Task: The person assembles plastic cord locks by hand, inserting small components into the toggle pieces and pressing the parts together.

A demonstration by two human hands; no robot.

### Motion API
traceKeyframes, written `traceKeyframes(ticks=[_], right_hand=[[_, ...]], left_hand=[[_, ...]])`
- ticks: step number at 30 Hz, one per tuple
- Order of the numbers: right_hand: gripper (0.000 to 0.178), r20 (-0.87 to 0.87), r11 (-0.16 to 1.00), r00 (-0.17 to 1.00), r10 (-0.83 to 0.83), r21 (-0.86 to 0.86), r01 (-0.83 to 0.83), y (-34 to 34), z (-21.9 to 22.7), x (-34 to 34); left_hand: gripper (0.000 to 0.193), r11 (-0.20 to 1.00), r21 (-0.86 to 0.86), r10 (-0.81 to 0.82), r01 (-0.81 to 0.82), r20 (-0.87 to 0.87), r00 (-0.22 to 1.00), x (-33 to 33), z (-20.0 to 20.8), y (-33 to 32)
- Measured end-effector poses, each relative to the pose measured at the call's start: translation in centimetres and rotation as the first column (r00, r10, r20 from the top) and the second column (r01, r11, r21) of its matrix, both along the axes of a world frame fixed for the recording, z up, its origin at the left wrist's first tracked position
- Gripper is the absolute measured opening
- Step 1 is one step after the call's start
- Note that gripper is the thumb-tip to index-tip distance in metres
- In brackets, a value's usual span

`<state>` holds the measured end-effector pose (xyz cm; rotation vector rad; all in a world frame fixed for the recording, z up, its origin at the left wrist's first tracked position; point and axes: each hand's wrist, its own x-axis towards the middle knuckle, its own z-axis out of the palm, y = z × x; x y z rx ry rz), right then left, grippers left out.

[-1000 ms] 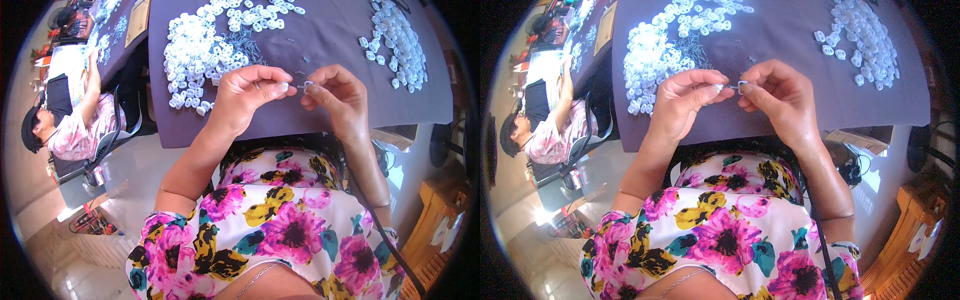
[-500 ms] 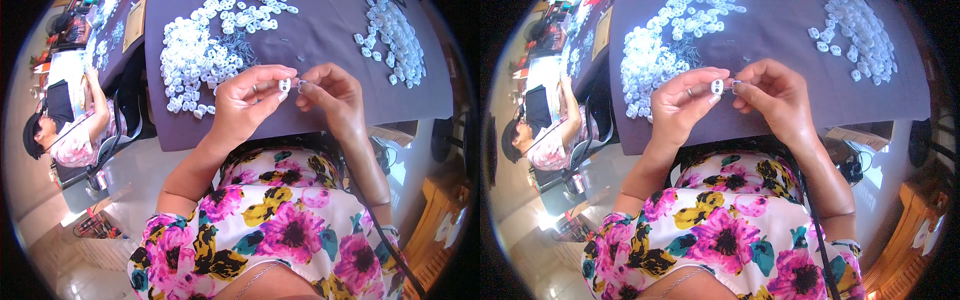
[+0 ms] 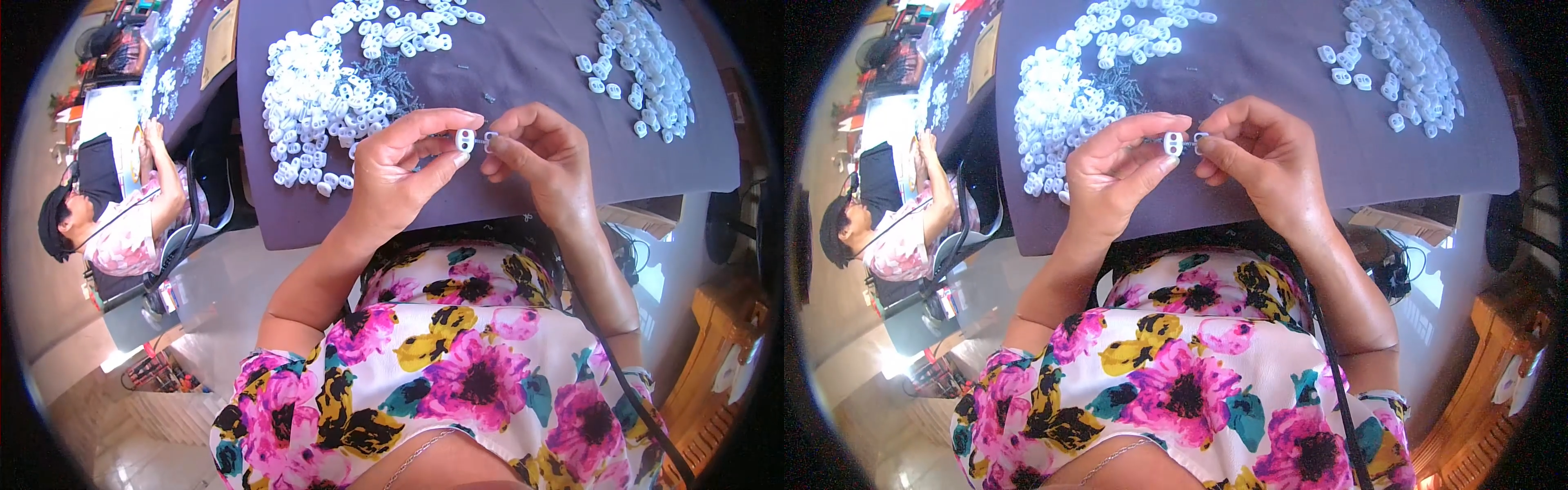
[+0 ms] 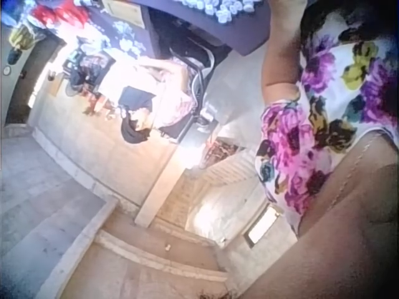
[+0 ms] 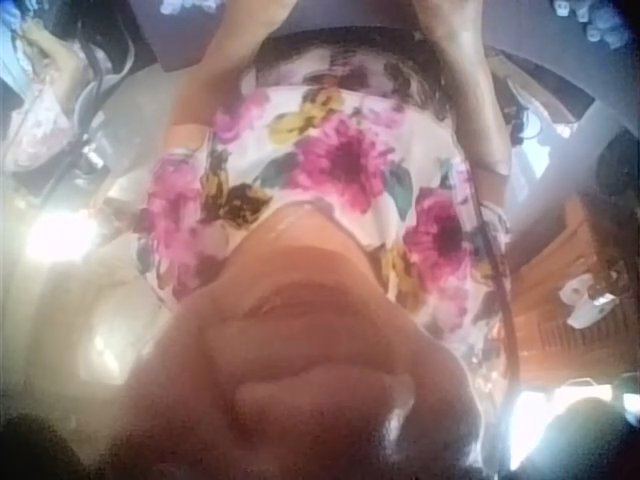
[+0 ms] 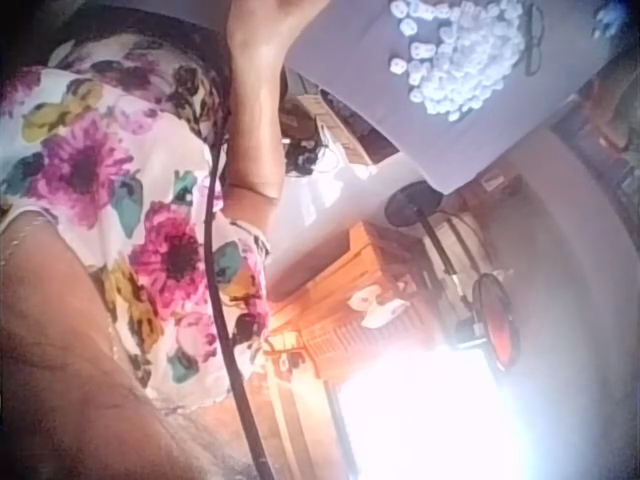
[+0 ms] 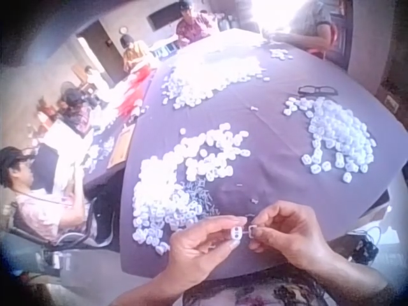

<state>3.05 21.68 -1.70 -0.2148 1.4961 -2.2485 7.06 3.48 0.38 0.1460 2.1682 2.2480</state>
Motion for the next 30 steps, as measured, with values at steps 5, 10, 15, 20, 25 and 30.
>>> traceKeyframes(ticks=[5,10,15,20,25,30], right_hand=[[0.008,0.002,1.0,1.0,0.001,0.003,-0.001,0.04,-0.02,-0.02],[0.008,-0.016,1.0,1.0,0.003,0.014,-0.003,0.07,-0.14,-0.17],[0.007,-0.013,0.999,1.0,0.014,0.041,-0.014,0.01,-0.08,-0.16],[0.007,-0.004,0.999,1.0,0.018,0.041,-0.018,-0.05,-0.1,-0.12],[0.006,-0.002,0.998,0.999,0.035,0.057,-0.035,-0.04,-0.06,-0.07],[0.007,0.003,0.999,0.999,0.032,0.039,-0.032,0.02,-0.19,-0.09]], left_hand=[[0.031,1.0,-0.021,0.001,-0.001,-0.006,1.0,0.03,-0.03,0.01],[0.031,1.0,-0.018,0.004,-0.004,0.002,1.0,0.04,-0.04,0.08],[0.031,1.0,-0.018,0.005,-0.005,-0.015,1.0,0.01,-0.21,0.09],[0.031,0.999,-0.03,-0.014,0.015,0.02,1.0,0.06,-0.11,0.09],[0.031,0.998,-0.066,-0.018,0.017,-0.021,1.0,0.15,-0.32,0.24],[0.031,0.998,-0.056,-0.016,0.016,-0.009,1.0,0.09,-0.49,0.06]])
